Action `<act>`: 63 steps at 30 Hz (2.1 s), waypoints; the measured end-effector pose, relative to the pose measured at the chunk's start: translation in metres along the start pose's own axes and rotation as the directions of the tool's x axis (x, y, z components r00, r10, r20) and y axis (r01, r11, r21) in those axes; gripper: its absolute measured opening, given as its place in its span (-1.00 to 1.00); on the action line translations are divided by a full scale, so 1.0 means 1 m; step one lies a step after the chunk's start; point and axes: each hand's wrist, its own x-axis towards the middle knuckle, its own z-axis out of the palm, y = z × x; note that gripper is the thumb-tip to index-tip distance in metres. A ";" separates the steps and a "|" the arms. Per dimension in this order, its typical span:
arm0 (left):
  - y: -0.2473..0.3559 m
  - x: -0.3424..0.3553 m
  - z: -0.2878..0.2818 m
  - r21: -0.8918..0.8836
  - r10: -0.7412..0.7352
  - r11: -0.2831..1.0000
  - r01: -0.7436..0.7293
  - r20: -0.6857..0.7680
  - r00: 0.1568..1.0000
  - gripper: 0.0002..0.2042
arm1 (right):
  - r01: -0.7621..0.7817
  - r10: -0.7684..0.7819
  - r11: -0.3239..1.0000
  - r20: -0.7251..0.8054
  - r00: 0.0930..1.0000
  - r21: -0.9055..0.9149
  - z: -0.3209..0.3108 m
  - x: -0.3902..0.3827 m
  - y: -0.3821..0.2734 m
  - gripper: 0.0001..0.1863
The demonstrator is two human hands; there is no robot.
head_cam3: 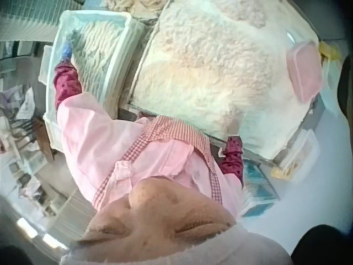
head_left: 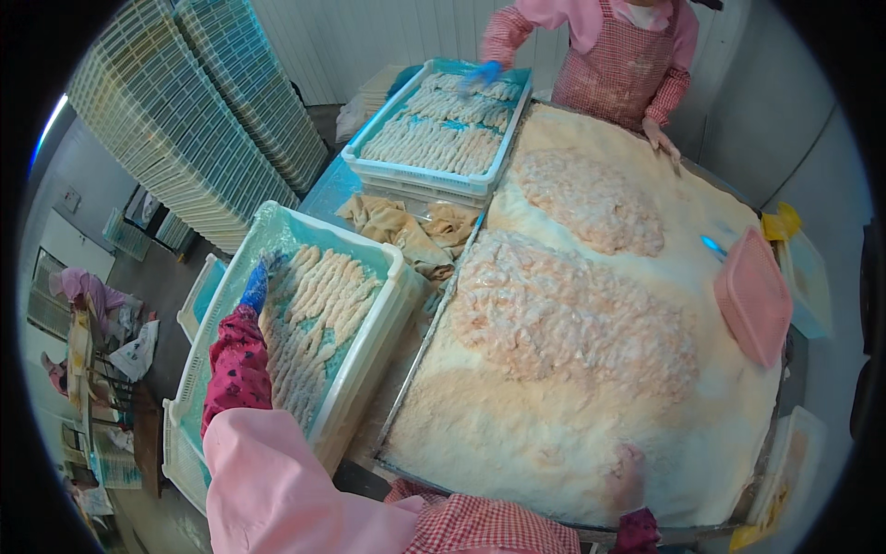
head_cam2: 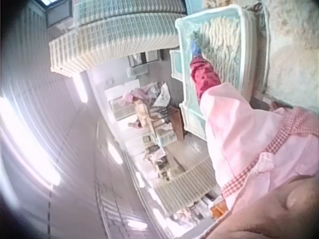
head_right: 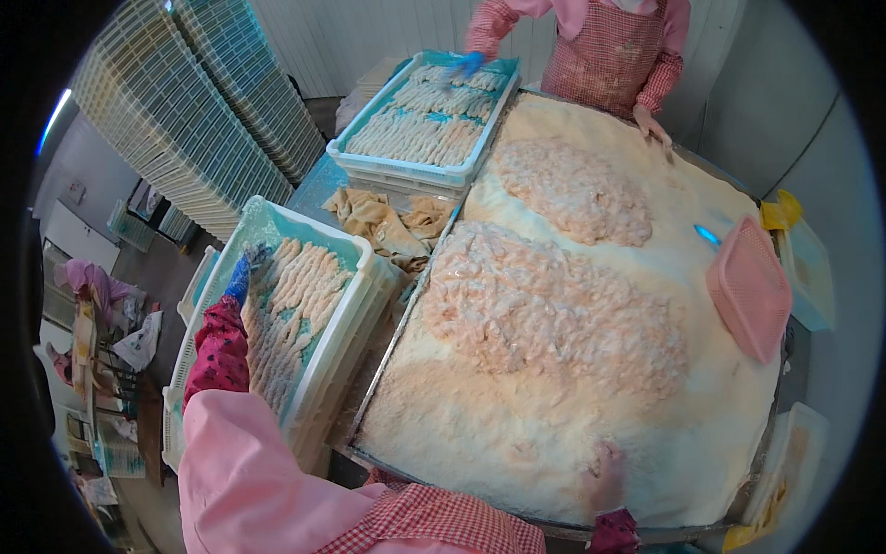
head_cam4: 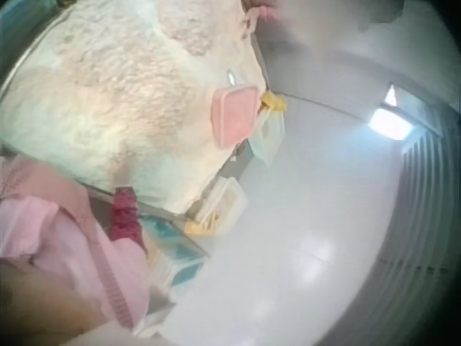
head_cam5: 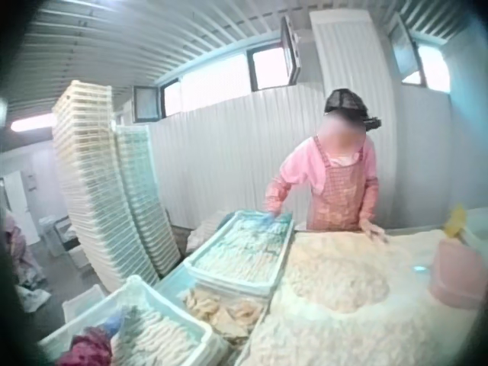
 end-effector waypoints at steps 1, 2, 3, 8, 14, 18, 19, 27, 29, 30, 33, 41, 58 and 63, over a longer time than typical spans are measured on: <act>0.004 -0.001 -0.003 0.020 -0.019 1.000 0.019 0.016 1.000 -0.52 | 0.012 -0.013 0.999 -0.020 1.000 -0.042 -0.001 0.000 -0.001 -0.51; 0.005 -0.001 -0.005 0.039 -0.045 0.998 0.043 0.031 0.999 -0.52 | 0.024 -0.027 0.996 -0.039 0.999 -0.084 -0.003 -0.001 -0.003 -0.56; 0.003 -0.001 -0.007 0.055 -0.074 0.996 0.071 0.050 0.996 -0.52 | 0.035 -0.042 0.991 -0.056 0.998 -0.126 -0.004 -0.002 -0.004 -0.61; -0.009 -0.029 -0.052 0.004 -0.181 0.983 0.181 0.112 0.977 -0.51 | -0.272 0.331 0.935 -0.286 0.899 0.226 0.001 -0.006 0.040 -0.77; 0.074 -0.089 0.035 0.111 0.338 0.927 -0.357 0.163 0.927 -0.58 | 0.024 -0.022 1.000 0.258 0.966 -0.006 -0.038 0.012 -0.024 -0.70; 0.166 -0.207 0.154 -0.057 0.331 0.940 -0.337 0.406 0.852 -0.57 | 0.016 -0.019 0.986 0.019 1.000 0.168 -0.035 0.003 -0.017 -0.63; 0.190 -0.238 0.189 -0.070 0.333 0.936 -0.346 0.501 0.799 -0.57 | 0.103 -0.104 0.995 -0.010 0.995 -0.015 -0.021 0.002 -0.022 -0.63; 0.157 -0.360 0.409 -0.216 0.604 0.538 -0.815 0.773 0.194 -0.60 | -0.067 0.197 0.947 -0.404 0.893 0.313 0.006 0.012 -0.035 -0.75; 0.165 -0.362 0.426 -0.228 0.542 0.766 -0.601 0.732 0.413 -0.67 | 0.181 -0.132 0.976 -0.336 0.933 0.118 -0.004 0.010 -0.028 -0.72; 0.167 -0.363 0.425 -0.220 0.407 0.902 -0.371 0.717 0.566 -0.76 | 0.220 -0.212 0.975 -0.144 0.967 0.039 -0.009 0.004 -0.022 -0.71; 0.151 -0.338 0.418 -0.440 0.309 0.897 -0.035 0.570 0.761 -0.74 | -0.105 0.112 0.982 -0.040 0.993 0.155 -0.015 0.001 -0.002 -0.73; 0.165 -0.337 0.396 -0.548 0.095 0.583 0.600 0.779 0.620 -0.65 | 0.111 -0.117 0.993 -0.244 0.963 -0.040 0.045 0.032 -0.036 -0.69; 0.145 -0.350 0.379 -0.562 0.024 0.495 0.662 0.771 0.637 -0.59 | -0.002 0.016 0.996 -0.163 0.987 0.084 0.022 0.011 -0.023 -0.75; 0.113 -0.342 0.374 -0.583 0.072 0.421 0.695 0.785 0.615 -0.50 | 0.067 0.000 0.971 -0.282 0.959 0.228 -0.004 0.017 -0.013 -0.77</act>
